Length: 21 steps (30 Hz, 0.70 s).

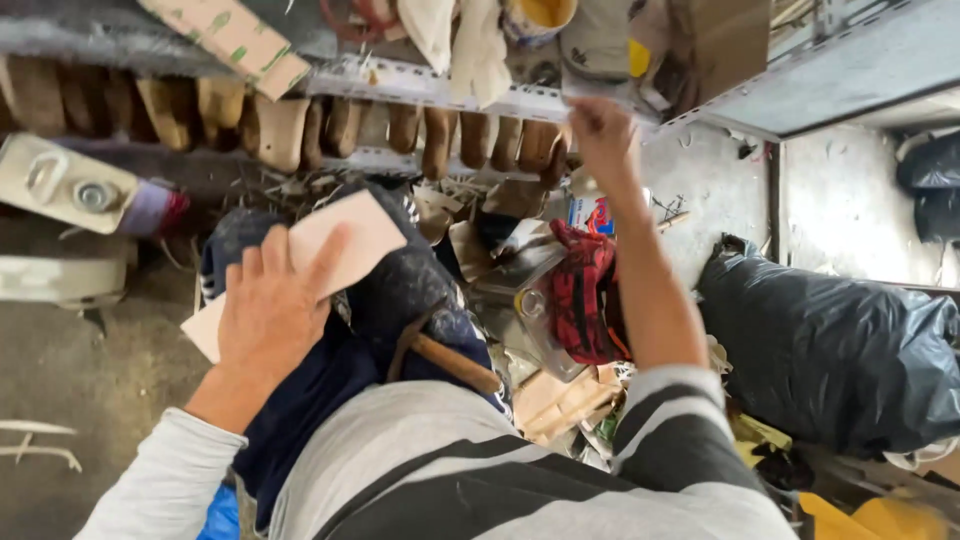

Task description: The person is hammering leather pieces onto shoe lasts to shape and secure them during the shoemaking process.

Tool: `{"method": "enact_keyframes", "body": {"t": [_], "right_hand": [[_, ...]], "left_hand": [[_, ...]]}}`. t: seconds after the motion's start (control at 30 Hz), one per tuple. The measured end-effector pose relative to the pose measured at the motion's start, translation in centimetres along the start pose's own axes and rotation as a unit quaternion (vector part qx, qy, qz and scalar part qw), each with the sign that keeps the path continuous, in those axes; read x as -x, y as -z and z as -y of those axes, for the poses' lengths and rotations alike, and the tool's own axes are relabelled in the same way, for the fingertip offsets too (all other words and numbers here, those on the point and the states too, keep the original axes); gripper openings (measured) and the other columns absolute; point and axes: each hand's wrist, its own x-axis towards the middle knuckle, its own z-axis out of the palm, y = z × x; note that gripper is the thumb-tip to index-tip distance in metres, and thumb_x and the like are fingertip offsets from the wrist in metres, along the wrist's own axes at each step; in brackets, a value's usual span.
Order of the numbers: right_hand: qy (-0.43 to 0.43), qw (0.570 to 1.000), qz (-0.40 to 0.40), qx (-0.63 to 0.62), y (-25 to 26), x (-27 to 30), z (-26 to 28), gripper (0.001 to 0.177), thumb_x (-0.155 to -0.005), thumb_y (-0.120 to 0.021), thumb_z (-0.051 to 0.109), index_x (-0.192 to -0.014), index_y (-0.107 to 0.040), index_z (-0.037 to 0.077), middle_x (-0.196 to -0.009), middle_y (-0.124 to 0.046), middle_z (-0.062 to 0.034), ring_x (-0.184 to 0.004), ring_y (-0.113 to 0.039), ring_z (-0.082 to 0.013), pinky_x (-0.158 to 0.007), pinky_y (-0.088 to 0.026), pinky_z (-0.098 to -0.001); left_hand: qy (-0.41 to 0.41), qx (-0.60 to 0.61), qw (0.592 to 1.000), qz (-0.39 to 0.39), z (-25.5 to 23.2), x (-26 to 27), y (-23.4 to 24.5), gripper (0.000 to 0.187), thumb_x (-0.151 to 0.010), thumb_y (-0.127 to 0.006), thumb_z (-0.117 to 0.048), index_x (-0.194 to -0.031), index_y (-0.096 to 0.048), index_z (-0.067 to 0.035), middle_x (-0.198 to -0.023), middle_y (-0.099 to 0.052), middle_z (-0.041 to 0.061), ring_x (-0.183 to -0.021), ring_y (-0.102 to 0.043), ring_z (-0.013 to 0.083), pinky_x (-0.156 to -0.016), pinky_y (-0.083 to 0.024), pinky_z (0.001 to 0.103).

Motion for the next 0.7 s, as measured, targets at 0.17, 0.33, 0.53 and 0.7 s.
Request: {"method": "enact_keyframes", "body": {"t": [0.17, 0.33, 0.53, 0.7], "right_hand": [[0.07, 0.995, 0.001, 0.069, 1.7, -9.6, -4.0, 0.014, -0.099, -0.072, 0.023, -0.108, -0.081, 0.017, -0.098, -0.081, 0.0001, -0.078, -0.073, -0.0128, -0.068, -0.057, -0.034], [0.018, 0.962, -0.075, 0.262, 5.3, -14.7, -16.4, 0.015, -0.091, -0.072, 0.013, -0.079, -0.079, 0.019, -0.064, -0.068, -0.0026, -0.055, -0.061, -0.0186, -0.044, -0.047, -0.035], [-0.157, 0.931, 0.094, 0.317, 5.0, -13.9, -22.2, 0.012, -0.093, -0.074, 0.013, -0.093, -0.084, 0.02, -0.08, -0.078, -0.0065, -0.066, -0.071, -0.023, -0.053, -0.061, -0.0368], [-0.239, 0.907, 0.084, 0.338, 3.9, -14.9, -20.8, 0.033, -0.093, -0.074, 0.028, -0.108, -0.078, -0.002, -0.102, -0.075, -0.023, -0.094, -0.072, -0.0418, -0.072, -0.062, -0.0509]], "left_hand": [[-0.013, -0.135, 0.988, 0.073, -1.1, 0.2, -3.3, 0.087, -0.089, -0.058, -0.017, -0.163, -0.026, -0.047, -0.125, -0.049, 0.013, -0.076, -0.054, 0.0266, -0.069, -0.048, 0.038], [-0.019, -0.161, 0.985, 0.063, -0.5, 0.5, -3.1, 0.083, -0.093, -0.053, -0.018, -0.165, -0.023, -0.047, -0.129, -0.052, 0.013, -0.076, -0.054, 0.0239, -0.069, -0.047, 0.035], [-0.034, -0.153, 0.983, 0.096, -0.8, 0.4, -3.9, 0.084, -0.095, -0.052, -0.02, -0.165, -0.016, -0.049, -0.132, -0.05, 0.013, -0.081, -0.057, 0.0237, -0.072, -0.05, 0.034], [-0.044, -0.171, 0.981, 0.077, -1.6, -0.7, -3.5, 0.084, -0.095, -0.053, -0.016, -0.165, -0.018, -0.048, -0.126, -0.05, 0.009, -0.077, -0.055, 0.0196, -0.068, -0.051, 0.031]]}}
